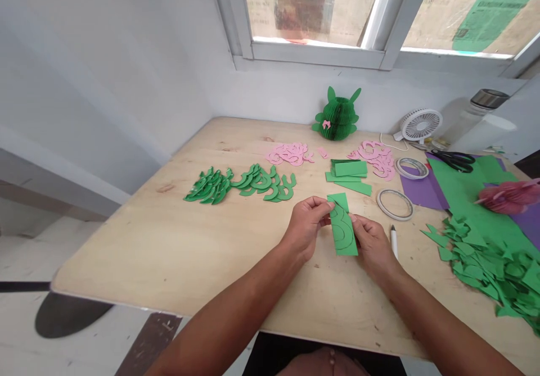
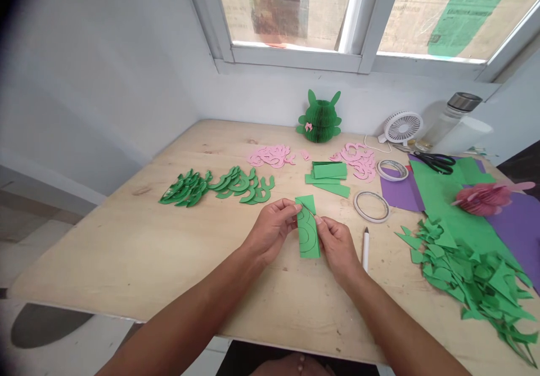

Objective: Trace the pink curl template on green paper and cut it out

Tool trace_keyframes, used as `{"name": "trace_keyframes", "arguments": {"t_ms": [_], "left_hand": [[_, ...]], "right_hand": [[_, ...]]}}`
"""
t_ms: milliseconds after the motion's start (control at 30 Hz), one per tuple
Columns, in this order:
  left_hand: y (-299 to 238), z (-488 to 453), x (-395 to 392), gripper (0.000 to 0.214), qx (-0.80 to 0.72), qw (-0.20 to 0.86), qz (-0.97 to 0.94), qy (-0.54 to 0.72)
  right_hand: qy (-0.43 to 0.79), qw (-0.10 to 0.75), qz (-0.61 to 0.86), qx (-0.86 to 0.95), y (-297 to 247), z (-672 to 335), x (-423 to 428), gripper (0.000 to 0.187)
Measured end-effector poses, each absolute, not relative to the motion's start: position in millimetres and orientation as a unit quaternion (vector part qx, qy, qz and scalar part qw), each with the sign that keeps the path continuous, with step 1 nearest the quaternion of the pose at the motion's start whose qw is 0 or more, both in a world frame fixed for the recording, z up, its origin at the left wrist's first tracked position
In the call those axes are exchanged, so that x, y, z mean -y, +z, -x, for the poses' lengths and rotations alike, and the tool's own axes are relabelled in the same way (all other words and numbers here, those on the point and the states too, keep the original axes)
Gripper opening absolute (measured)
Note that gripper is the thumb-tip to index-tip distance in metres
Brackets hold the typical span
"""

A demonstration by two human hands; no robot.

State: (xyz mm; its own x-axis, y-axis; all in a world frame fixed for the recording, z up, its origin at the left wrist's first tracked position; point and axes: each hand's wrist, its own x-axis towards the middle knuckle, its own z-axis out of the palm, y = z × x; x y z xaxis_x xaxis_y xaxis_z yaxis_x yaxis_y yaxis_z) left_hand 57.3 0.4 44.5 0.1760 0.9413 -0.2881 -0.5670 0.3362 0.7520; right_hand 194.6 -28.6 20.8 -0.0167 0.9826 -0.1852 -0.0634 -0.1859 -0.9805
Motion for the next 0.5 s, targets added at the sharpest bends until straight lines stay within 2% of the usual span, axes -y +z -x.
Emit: {"name": "trace_keyframes", "arguments": {"t_ms": [233,500], "left_hand": [[45.0,-57.8,-0.4,0.024,-0.381,0.721,-0.247,0.524],[46.7,-56.3,-0.4,0.024,-0.379,0.723,-0.254,0.519]], "right_hand": [[0.551,0.448,0.540,0.452,20.2,-195.0,28.4,0.047],[0.563,0.443,0.532,0.451,21.2,-198.7,26.4,0.045]]}}
